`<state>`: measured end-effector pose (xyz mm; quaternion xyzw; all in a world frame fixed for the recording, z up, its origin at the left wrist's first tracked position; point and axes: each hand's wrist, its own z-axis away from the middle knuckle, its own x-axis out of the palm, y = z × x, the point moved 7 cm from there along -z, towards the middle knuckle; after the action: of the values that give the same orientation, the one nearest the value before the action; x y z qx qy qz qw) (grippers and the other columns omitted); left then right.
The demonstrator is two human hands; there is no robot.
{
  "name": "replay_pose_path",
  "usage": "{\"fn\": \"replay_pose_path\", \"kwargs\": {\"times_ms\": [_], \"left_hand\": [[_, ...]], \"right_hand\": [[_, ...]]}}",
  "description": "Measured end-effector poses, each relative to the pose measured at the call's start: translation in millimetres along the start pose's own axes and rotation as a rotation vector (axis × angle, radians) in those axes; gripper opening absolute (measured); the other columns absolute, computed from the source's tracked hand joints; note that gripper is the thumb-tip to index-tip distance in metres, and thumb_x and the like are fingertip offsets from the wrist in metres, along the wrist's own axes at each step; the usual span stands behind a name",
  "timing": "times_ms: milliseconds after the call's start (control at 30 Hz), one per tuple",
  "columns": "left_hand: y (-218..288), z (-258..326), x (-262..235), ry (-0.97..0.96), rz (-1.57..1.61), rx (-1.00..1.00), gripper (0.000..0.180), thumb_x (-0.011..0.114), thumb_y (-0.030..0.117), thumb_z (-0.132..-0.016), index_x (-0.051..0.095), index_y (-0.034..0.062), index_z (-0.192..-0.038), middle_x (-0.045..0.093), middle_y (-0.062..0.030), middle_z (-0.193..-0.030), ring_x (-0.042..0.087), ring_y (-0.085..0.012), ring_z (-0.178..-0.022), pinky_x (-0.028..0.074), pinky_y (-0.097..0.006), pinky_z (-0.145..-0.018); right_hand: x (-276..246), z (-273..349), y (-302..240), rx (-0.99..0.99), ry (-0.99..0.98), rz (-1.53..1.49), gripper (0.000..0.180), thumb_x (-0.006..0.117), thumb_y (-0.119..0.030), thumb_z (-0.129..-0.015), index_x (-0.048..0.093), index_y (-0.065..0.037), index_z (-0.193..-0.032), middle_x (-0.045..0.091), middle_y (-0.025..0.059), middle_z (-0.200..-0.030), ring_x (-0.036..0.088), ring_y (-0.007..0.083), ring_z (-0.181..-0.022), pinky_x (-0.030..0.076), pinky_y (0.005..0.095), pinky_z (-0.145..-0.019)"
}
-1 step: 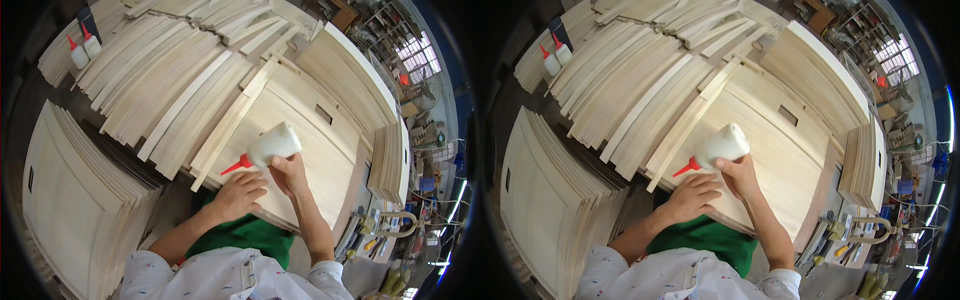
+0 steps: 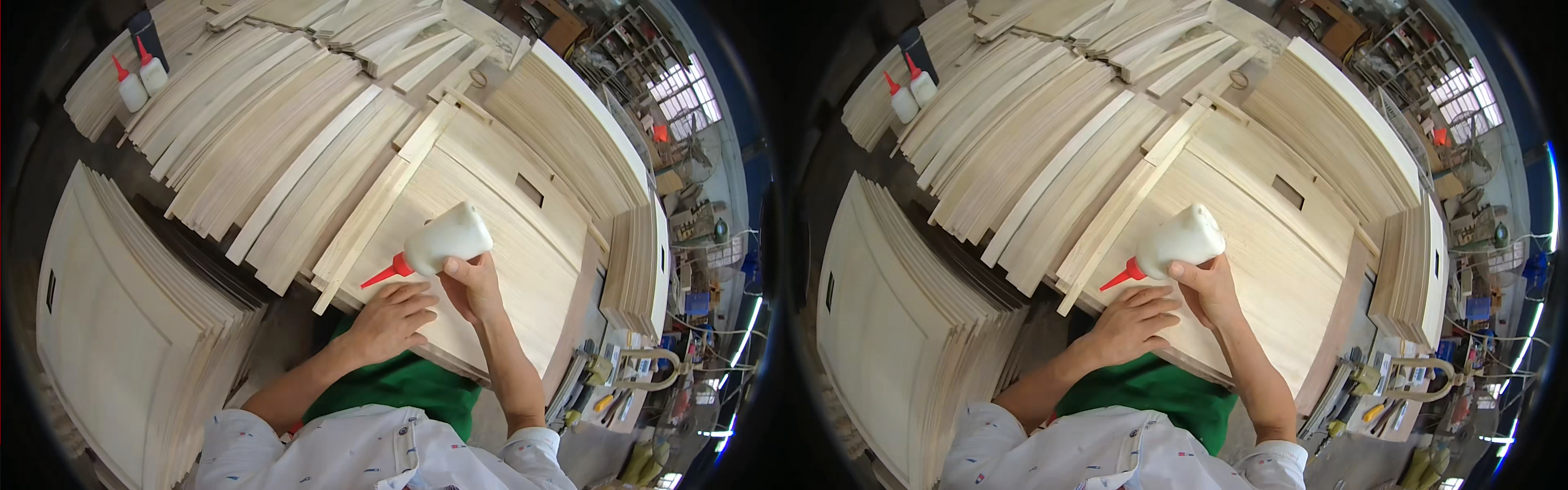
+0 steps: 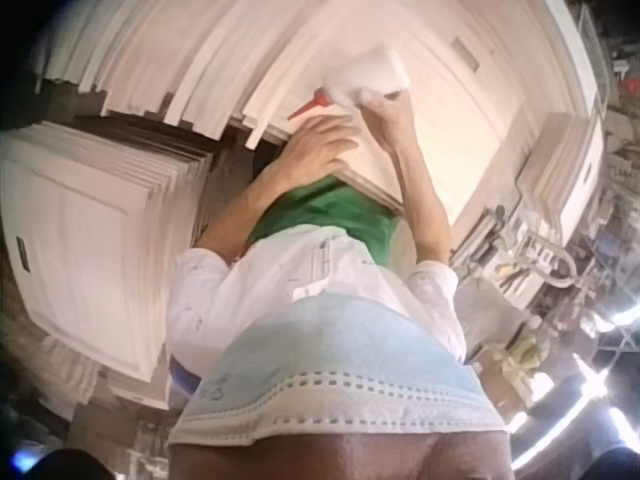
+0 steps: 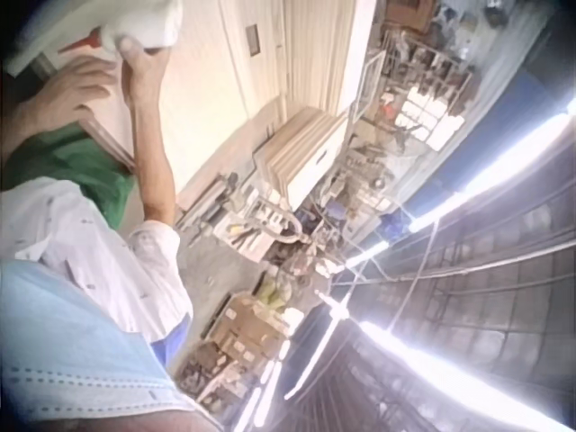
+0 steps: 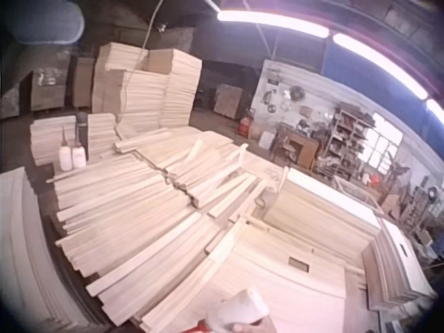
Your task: Applying glue and using a pneumatic nail gun to assemble and secure light-colored wood panels.
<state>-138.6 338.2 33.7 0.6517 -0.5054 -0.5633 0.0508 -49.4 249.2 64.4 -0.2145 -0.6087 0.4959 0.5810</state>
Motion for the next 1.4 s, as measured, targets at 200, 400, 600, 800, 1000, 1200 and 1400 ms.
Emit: {"fn": "replay_pose_path", "kwargs": {"times_ms": [200,400,600,800,1000,1200,1400], "left_hand": [[-10,-4,-1,0.034,-0.067,0.004,0.040,0.072,0.029,-0.071,0.066,0.0096,-0.105,0.058,-0.0035,-0.126,0.045,-0.0245,-0.128,0.034,-0.042,-0.106],[-14,-10,-13,0.121,-0.016,0.020,0.030,0.074,0.023,-0.067,0.070,0.0072,-0.093,0.062,-0.0029,-0.120,0.047,-0.0204,-0.126,0.035,-0.039,-0.104],[-11,-4,-7,0.069,0.003,-0.010,0.035,0.077,0.023,-0.068,0.068,0.0091,-0.099,0.058,-0.0007,-0.125,0.045,-0.0202,-0.129,0.033,-0.041,-0.107],[-8,-3,-5,0.052,0.008,-0.016,0.036,0.077,0.023,-0.070,0.068,0.0099,-0.101,0.058,-0.0011,-0.126,0.044,-0.0208,-0.129,0.033,-0.041,-0.108],[-9,-5,-8,0.052,0.015,-0.022,0.036,0.077,0.023,-0.070,0.068,0.0099,-0.102,0.059,-0.0018,-0.125,0.045,-0.0215,-0.129,0.033,-0.041,-0.108],[-9,-8,-11,0.048,0.014,-0.014,0.037,0.077,0.023,-0.068,0.067,0.0092,-0.101,0.059,-0.0026,-0.124,0.045,-0.0217,-0.128,0.034,-0.041,-0.107],[-8,-10,-15,0.059,0.035,-0.017,0.035,0.077,0.021,-0.067,0.068,0.0064,-0.098,0.060,-0.0037,-0.122,0.047,-0.0230,-0.126,0.035,-0.040,-0.105]], "right_hand": [[1,-18,-2,-0.117,-0.062,0.166,0.066,0.080,-0.020,-0.077,0.045,-0.001,-0.130,0.058,0.0095,-0.119,0.055,0.0242,-0.113,0.041,0.0448,-0.101],[11,-27,-3,-0.059,-0.012,0.111,0.047,0.075,-0.008,-0.079,0.052,0.002,-0.120,0.061,0.0108,-0.107,0.060,0.0239,-0.102,0.049,0.0429,-0.092],[13,-24,7,-0.062,-0.030,0.148,0.044,0.073,-0.008,-0.081,0.052,0.004,-0.118,0.062,0.0121,-0.106,0.062,0.0233,-0.099,0.052,0.0416,-0.089],[9,-21,11,-0.059,-0.018,0.159,0.044,0.074,-0.004,-0.080,0.054,0.001,-0.118,0.063,0.0107,-0.104,0.063,0.0213,-0.097,0.053,0.0391,-0.086],[9,-23,15,-0.061,-0.050,0.125,0.041,0.074,-0.004,-0.080,0.055,0.001,-0.117,0.063,0.0097,-0.103,0.063,0.0205,-0.096,0.054,0.0374,-0.084],[9,-29,10,-0.093,-0.042,0.153,0.039,0.073,-0.005,-0.081,0.056,0.000,-0.116,0.064,0.0097,-0.102,0.064,0.0202,-0.095,0.054,0.0367,-0.082],[-6,-40,-3,-0.130,0.006,0.182,0.037,0.073,-0.006,-0.081,0.057,0.001,-0.113,0.064,0.0098,-0.102,0.064,0.0213,-0.094,0.055,0.0381,-0.080]]}}
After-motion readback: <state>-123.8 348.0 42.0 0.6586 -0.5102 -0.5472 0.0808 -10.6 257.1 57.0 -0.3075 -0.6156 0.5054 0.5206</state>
